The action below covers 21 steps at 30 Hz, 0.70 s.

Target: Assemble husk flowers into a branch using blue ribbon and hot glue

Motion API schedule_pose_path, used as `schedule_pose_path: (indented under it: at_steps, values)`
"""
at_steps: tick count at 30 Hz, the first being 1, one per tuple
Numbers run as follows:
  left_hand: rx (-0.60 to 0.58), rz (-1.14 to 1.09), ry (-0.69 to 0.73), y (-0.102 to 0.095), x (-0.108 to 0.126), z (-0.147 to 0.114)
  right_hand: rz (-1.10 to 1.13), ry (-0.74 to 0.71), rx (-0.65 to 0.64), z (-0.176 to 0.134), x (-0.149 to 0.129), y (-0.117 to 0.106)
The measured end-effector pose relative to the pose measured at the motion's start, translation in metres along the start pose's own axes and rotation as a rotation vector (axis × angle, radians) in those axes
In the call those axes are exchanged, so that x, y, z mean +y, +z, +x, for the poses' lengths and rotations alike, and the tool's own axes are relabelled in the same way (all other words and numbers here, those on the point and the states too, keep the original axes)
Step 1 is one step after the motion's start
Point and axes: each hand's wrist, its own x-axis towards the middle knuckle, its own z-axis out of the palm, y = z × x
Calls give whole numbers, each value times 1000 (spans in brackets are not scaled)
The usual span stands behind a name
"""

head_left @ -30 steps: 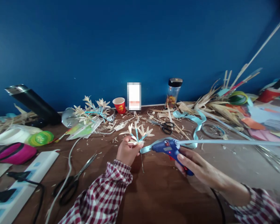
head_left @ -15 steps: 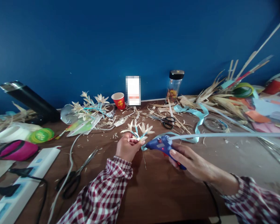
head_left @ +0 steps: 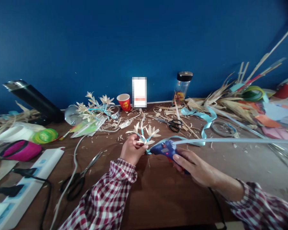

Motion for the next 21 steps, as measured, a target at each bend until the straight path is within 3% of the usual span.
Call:
schedule_pose_path:
  at_steps: [7,12,21]
  values:
    - [48,131,77,-2,-4,0,-10,-2,26,-7,-9,-7]
    - [34,206,100,-2,-1,-2,-2,-34,28,-3,-8,0]
    - [33,234,111,-2,3,-3,-191,6,34,0,-5,1]
